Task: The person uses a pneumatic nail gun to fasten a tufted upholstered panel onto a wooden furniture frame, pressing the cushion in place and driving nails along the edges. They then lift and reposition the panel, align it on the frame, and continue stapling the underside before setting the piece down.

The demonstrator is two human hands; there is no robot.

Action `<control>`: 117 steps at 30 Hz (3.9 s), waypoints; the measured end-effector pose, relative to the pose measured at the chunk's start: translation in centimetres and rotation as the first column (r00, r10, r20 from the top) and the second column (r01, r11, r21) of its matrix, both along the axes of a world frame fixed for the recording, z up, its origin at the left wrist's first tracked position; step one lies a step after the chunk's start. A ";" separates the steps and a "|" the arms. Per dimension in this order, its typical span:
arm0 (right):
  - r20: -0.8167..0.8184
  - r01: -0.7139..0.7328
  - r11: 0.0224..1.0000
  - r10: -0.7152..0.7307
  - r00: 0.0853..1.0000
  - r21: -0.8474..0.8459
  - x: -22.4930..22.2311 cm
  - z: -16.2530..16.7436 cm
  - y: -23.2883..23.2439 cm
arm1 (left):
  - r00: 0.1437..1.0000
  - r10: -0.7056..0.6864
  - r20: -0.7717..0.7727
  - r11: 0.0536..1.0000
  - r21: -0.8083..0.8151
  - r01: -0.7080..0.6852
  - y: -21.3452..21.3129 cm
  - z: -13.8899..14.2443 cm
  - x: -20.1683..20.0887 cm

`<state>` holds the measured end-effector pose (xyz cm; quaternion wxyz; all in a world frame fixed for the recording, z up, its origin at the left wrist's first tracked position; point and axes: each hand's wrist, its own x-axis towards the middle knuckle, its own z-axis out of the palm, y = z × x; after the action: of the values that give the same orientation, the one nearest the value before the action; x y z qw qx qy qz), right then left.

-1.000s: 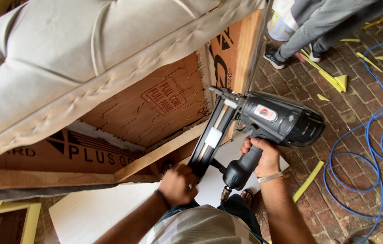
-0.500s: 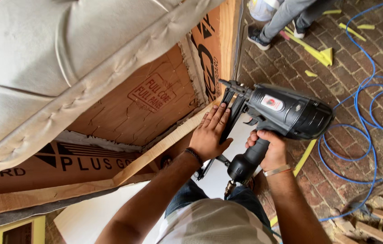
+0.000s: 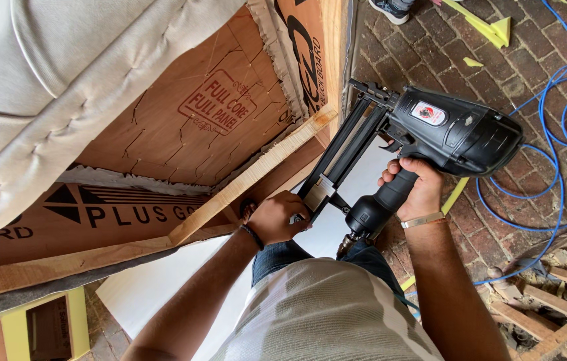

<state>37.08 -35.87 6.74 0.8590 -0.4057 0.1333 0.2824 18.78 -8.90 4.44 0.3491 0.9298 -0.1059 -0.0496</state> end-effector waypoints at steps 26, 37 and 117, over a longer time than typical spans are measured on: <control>-0.087 0.052 0.979 -0.070 0.994 -0.195 -1.4 -0.1 0.5 | 0.971 -0.073 -0.229 0.997 -0.034 0.067 0.2 -0.2 -0.4; -0.065 -0.034 0.993 0.027 0.998 -0.115 -2.3 -0.8 1.9 | 0.870 0.002 -0.492 1.000 0.023 0.010 -0.8 2.2 1.9; 0.503 -0.379 -0.338 0.663 0.554 0.862 0.0 -9.3 42.3 | 0.478 0.870 0.121 0.350 0.532 -0.771 28.9 32.6 8.5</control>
<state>37.07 6.41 -2.59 0.6163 0.3195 -0.2119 0.6879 27.33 20.01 36.99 0.0692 0.9018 0.4260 0.0211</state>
